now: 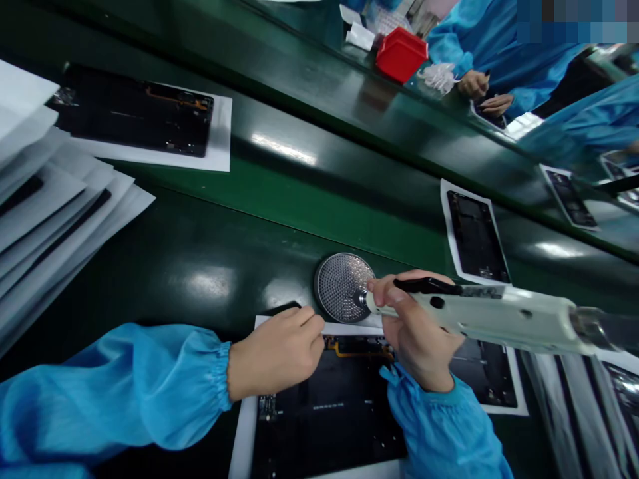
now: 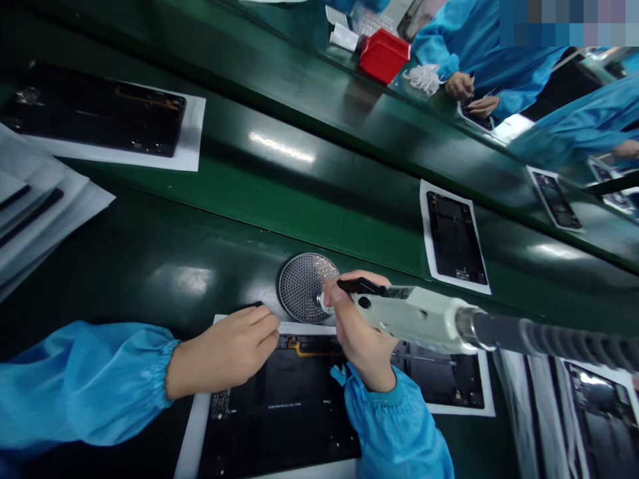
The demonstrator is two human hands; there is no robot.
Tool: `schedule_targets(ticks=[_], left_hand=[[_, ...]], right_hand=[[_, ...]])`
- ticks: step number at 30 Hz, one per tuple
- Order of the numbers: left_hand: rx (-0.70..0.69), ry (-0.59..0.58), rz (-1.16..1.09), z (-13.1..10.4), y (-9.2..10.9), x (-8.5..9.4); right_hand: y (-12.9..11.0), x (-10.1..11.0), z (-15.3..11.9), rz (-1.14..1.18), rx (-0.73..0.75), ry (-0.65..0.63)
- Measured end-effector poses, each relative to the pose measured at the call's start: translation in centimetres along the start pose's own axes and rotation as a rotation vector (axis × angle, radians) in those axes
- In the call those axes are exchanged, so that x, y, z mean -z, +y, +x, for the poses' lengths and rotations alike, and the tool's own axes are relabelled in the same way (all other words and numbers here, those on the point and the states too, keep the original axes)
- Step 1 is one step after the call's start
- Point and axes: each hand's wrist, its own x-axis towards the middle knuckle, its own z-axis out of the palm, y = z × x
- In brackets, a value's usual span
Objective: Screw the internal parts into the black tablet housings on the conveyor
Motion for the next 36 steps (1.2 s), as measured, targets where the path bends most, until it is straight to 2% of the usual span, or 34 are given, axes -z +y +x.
schedule_targets(ticks=[8,16,21,25,30,36], left_hand=[[-0.009,-0.01,0.005,0.0,-0.2,0.1],[-0.01,-0.011,0.004,0.0,-0.2,0.0],[-0.005,-0.084,-0.007,0.1,-0.4,-0.1],[0.02,-0.153,-0.038,0.2,-0.6,-0.1],[0.057,-0.106,-0.074,0.4,-0.6,-0.7],[0.085,-0.093,-0.091,1.3,-0.2,-1.7]], right_hand=[[0.1,0.0,0.0,0.001,-0.02,0.03],[0.1,0.2,0.2,-0.01,-0.013,0.004],[0.0,-0.1,0.1,-0.041,0.004,0.004],[-1.6,0.0,-0.1,0.008,0.056,0.004],[-4.3,0.2,-1.2,0.01,0.148,-0.042],[-4.5,-0.3,-3.4,0.034,0.074,-0.141]])
